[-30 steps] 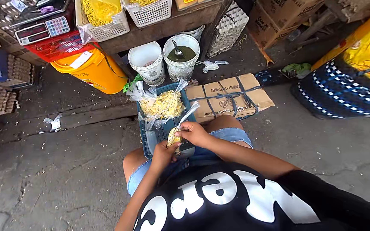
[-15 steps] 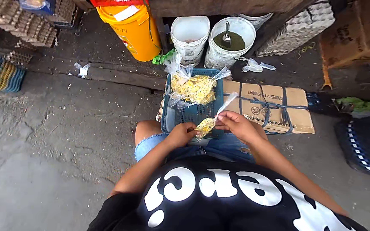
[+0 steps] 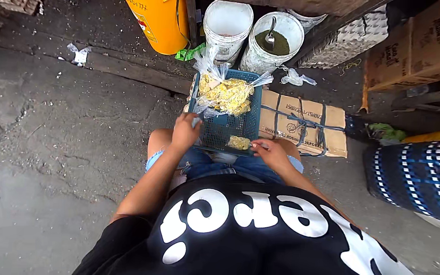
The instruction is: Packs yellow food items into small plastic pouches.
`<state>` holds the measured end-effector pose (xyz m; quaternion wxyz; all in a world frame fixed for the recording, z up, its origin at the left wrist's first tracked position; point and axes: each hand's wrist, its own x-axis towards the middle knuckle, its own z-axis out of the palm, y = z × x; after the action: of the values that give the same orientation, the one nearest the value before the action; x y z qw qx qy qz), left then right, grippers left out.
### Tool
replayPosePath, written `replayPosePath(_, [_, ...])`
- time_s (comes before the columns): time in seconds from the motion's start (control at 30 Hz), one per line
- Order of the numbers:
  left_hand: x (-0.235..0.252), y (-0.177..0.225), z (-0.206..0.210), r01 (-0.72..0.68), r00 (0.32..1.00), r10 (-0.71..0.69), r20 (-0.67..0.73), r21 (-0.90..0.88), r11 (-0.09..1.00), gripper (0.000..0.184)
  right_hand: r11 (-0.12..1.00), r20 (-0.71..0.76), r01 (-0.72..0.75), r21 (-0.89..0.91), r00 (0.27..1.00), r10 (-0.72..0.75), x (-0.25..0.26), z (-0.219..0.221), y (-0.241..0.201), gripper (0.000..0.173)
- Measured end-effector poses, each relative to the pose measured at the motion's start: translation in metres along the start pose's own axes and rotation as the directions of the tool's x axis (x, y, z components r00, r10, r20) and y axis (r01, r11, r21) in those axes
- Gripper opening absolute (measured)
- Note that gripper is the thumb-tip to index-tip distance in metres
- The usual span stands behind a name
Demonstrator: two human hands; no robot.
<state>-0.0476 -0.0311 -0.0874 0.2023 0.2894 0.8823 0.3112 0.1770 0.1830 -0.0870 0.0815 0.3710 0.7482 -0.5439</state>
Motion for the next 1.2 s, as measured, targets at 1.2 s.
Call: replayPosePath(1.2, [-0.01,-0.122,-0.019,0.563,0.824,-0.557,-0.101,0.252,0.787,0.057,0.968,-0.339,-0.191,0.165,0.91,0.238,0.252,-0.061,-0.076,0.042])
